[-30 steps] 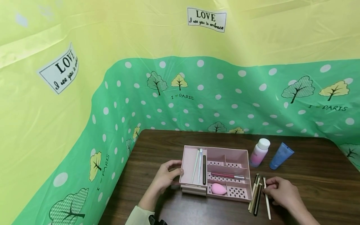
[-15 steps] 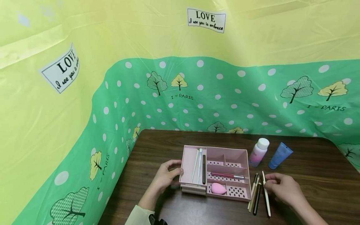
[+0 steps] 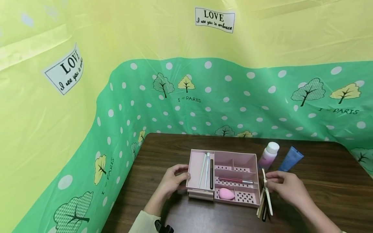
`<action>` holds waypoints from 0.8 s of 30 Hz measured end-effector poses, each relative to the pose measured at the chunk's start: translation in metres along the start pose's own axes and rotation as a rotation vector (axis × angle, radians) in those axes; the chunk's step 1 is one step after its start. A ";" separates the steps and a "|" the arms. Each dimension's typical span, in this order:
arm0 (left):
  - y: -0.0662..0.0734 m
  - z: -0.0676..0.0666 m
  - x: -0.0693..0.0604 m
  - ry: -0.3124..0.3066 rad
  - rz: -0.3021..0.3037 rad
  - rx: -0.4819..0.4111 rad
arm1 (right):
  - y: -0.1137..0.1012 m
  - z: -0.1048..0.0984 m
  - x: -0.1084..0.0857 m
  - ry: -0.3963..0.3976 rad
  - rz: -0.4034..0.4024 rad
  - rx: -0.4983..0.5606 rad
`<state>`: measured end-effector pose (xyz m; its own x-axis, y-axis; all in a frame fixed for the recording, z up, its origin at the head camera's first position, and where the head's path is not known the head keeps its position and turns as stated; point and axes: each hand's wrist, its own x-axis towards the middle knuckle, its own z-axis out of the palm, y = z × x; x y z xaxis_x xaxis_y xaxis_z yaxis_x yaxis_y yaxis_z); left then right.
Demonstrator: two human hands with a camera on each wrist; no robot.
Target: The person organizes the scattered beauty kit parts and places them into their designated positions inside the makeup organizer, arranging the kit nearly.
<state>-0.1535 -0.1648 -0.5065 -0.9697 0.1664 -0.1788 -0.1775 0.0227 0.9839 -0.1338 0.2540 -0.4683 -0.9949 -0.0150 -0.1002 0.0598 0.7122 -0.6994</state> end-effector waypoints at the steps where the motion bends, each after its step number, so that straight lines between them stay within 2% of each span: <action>1: 0.000 0.000 0.000 0.000 0.000 0.001 | -0.003 0.000 0.000 -0.002 -0.006 0.009; 7: 0.000 -0.001 0.000 -0.001 -0.003 0.002 | -0.021 0.003 0.001 -0.022 -0.019 0.079; 14: 0.000 -0.001 -0.001 -0.001 0.000 0.007 | -0.038 0.011 0.007 -0.007 -0.066 0.104; 24: 0.002 0.000 -0.001 -0.008 -0.003 0.002 | -0.064 0.019 0.017 -0.031 -0.076 0.161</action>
<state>-0.1524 -0.1652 -0.5045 -0.9677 0.1746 -0.1817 -0.1800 0.0253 0.9833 -0.1530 0.1949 -0.4382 -0.9941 -0.0881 -0.0629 -0.0007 0.5864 -0.8100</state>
